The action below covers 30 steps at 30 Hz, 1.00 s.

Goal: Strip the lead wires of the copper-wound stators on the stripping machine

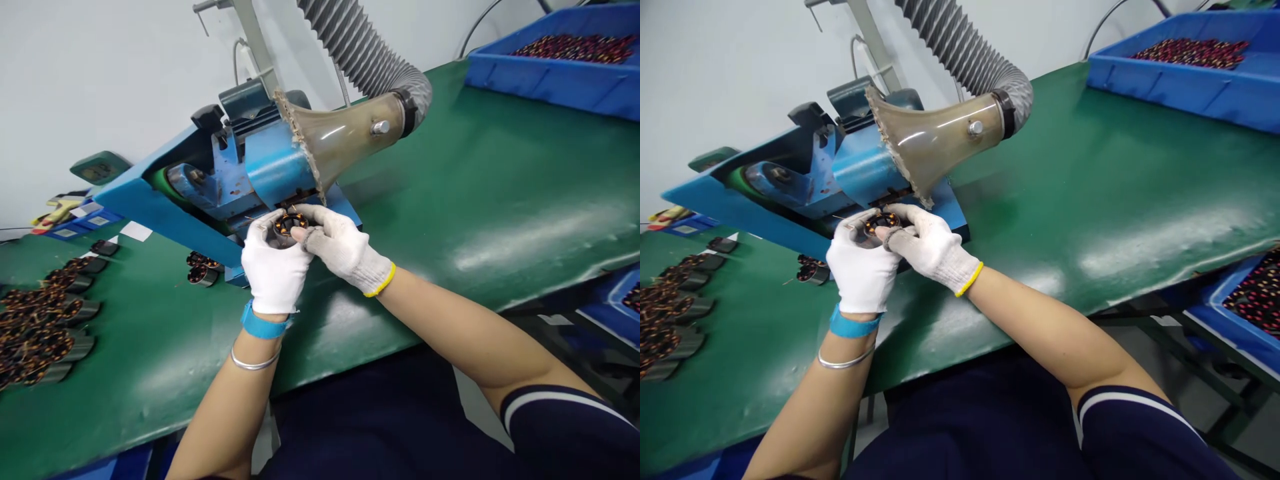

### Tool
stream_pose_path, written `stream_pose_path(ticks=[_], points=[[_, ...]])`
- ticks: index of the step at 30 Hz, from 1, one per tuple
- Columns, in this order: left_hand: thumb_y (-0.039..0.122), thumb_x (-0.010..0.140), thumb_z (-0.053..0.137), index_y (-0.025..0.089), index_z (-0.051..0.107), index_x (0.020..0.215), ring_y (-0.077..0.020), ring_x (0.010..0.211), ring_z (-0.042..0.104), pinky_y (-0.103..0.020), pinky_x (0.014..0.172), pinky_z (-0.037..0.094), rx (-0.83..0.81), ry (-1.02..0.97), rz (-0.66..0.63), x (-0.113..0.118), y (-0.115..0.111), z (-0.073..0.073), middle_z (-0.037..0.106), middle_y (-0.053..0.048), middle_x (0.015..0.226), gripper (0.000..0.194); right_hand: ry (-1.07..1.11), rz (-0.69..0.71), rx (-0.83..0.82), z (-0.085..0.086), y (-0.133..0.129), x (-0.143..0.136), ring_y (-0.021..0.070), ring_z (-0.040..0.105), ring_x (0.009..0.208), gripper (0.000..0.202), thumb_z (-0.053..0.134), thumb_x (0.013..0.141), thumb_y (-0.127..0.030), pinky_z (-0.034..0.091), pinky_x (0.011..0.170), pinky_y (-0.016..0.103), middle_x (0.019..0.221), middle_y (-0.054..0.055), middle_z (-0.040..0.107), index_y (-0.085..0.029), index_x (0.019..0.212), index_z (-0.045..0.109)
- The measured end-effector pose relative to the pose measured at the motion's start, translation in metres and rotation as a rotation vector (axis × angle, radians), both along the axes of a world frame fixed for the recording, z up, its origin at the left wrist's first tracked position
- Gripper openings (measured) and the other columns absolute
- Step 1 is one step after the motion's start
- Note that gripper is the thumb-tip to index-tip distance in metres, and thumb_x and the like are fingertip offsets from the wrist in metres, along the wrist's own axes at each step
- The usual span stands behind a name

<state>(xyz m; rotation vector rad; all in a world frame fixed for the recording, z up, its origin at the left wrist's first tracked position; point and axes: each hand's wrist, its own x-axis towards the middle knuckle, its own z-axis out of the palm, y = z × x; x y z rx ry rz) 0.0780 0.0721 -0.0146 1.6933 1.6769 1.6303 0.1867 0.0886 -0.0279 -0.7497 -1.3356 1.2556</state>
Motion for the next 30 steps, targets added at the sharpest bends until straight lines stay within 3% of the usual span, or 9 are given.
stream_pose_path(ticks=[12,17,24,30], points=[[0.026,0.062,0.074,0.016,0.064,0.094,-0.0182,0.087,0.070,-0.034,0.088,0.056,0.005,0.117,0.048,0.007,0.008,0.008,0.073,-0.003,0.091,0.035,0.037,-0.048,-0.023,-0.002,0.001,0.001,0.0189,0.066,0.102,0.036,0.061,0.083,-0.034,0.054,0.095,0.032,0.108,0.006,0.069,-0.017,0.115,0.059],[0.025,0.060,0.073,0.015,0.065,0.092,-0.0185,0.087,0.070,-0.033,0.086,0.057,0.030,0.115,0.060,0.009,0.011,0.007,0.073,-0.004,0.090,0.035,0.155,-0.026,-0.105,0.000,-0.001,-0.002,0.0166,0.066,0.102,0.030,0.059,0.083,-0.028,0.054,0.097,0.028,0.108,0.004,0.070,-0.019,0.112,0.059],[0.027,0.057,0.077,0.015,0.065,0.093,-0.0196,0.086,0.071,-0.034,0.085,0.057,0.041,0.113,0.082,0.007,0.012,0.003,0.073,-0.004,0.089,0.040,0.167,-0.057,-0.089,-0.002,-0.005,-0.003,0.0202,0.066,0.106,0.038,0.060,0.082,-0.035,0.052,0.100,0.035,0.111,0.008,0.069,-0.016,0.115,0.060],[0.027,0.057,0.077,0.015,0.064,0.093,-0.0198,0.087,0.071,-0.034,0.085,0.057,0.040,0.117,0.098,0.009,0.012,0.003,0.073,-0.005,0.091,0.040,0.194,-0.050,-0.066,-0.006,-0.001,-0.005,0.0188,0.066,0.105,0.040,0.060,0.080,-0.037,0.053,0.098,0.032,0.110,0.006,0.070,-0.017,0.114,0.059]])
